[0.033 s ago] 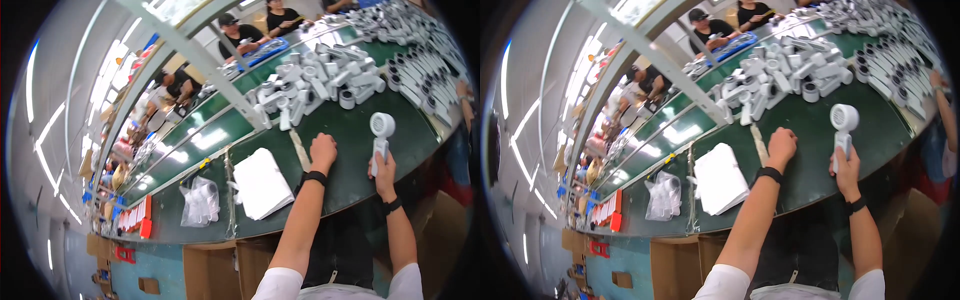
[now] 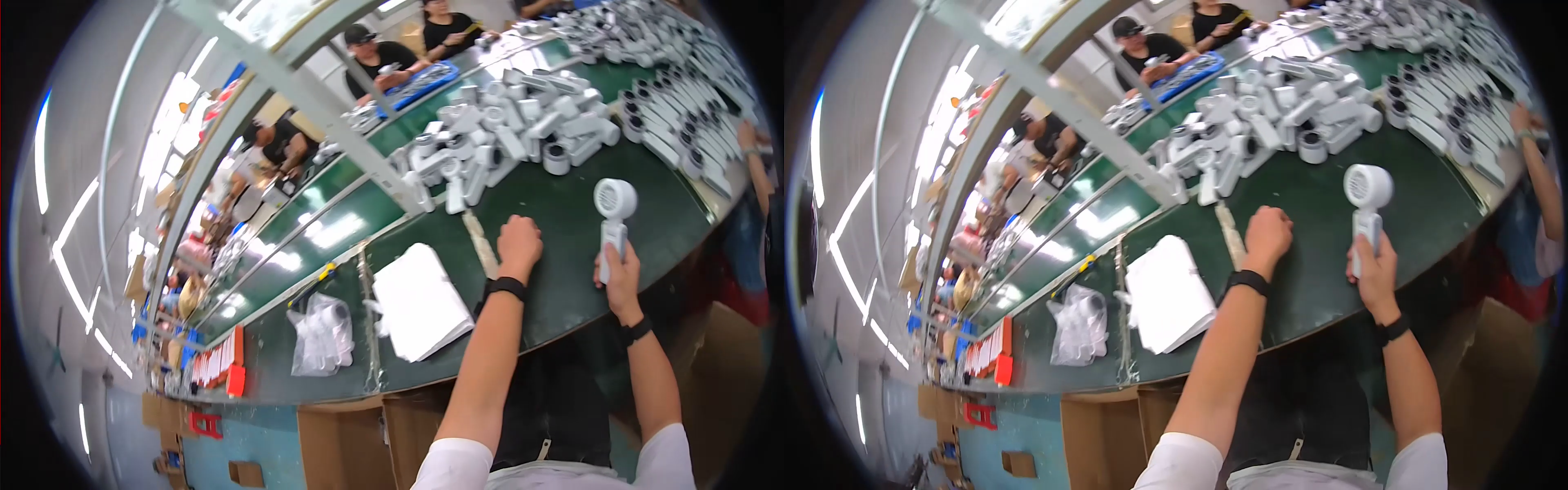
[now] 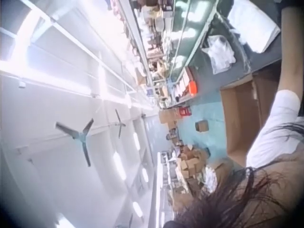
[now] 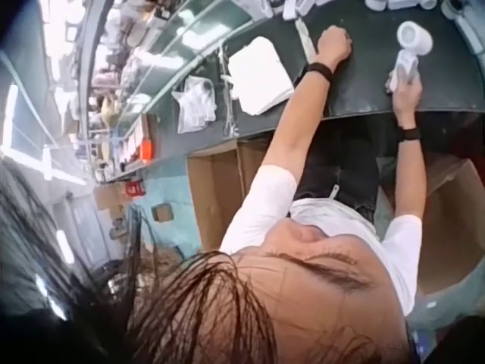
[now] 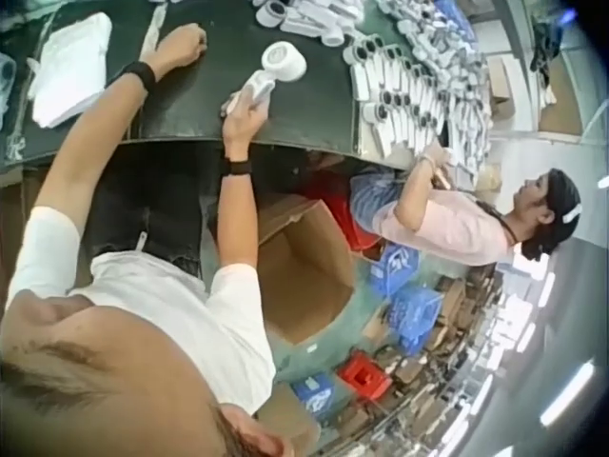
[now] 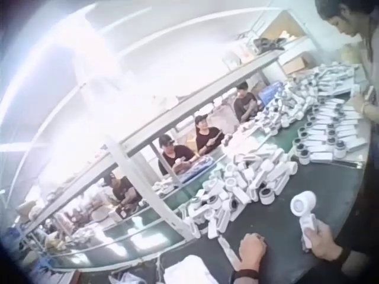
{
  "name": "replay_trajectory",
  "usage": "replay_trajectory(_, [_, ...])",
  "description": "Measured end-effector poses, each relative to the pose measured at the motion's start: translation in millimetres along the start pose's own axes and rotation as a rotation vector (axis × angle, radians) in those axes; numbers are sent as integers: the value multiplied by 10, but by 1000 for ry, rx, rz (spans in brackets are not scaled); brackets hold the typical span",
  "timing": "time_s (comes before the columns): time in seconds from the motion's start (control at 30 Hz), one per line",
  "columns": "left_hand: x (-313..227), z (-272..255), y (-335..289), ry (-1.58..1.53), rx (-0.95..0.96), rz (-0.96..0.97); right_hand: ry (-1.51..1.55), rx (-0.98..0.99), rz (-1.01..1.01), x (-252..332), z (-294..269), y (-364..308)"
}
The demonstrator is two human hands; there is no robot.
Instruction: The person picks up a fan, slides it into a plastic bag, and places the bagged fan into a cardboard box before repeating the process with a second fan.
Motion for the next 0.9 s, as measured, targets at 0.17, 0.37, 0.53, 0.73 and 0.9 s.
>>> replay_trajectory(0.17, [101,-45,36,-34,45,17,1,-5,6,74,82,-43])
replay_trajectory(0.37, [50,-231,-10,-247,112,4,-72,-8,13,87,-5,-48])
replay_trajectory(0.53, [-107,-290,-128,-350,153,130,-94,3,15,67,12,-52])
replay_trajectory(0.73, [-70,-161,-140,-199,233,208,-124,6,10,76,51,-65])
replay_trajectory(0.9, [-134,-75,-148,-106,193,240,-75,-18,-6,56,31,-59])
Point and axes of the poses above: each hand's wrist, its own y-axis towards the middle knuckle, its own z-axis out of the palm, x = y × z, the point moved 1 cm from there along y, towards the middle knuckle, and after that the axes turned 8 degrees about z, right-handed, at the moved point
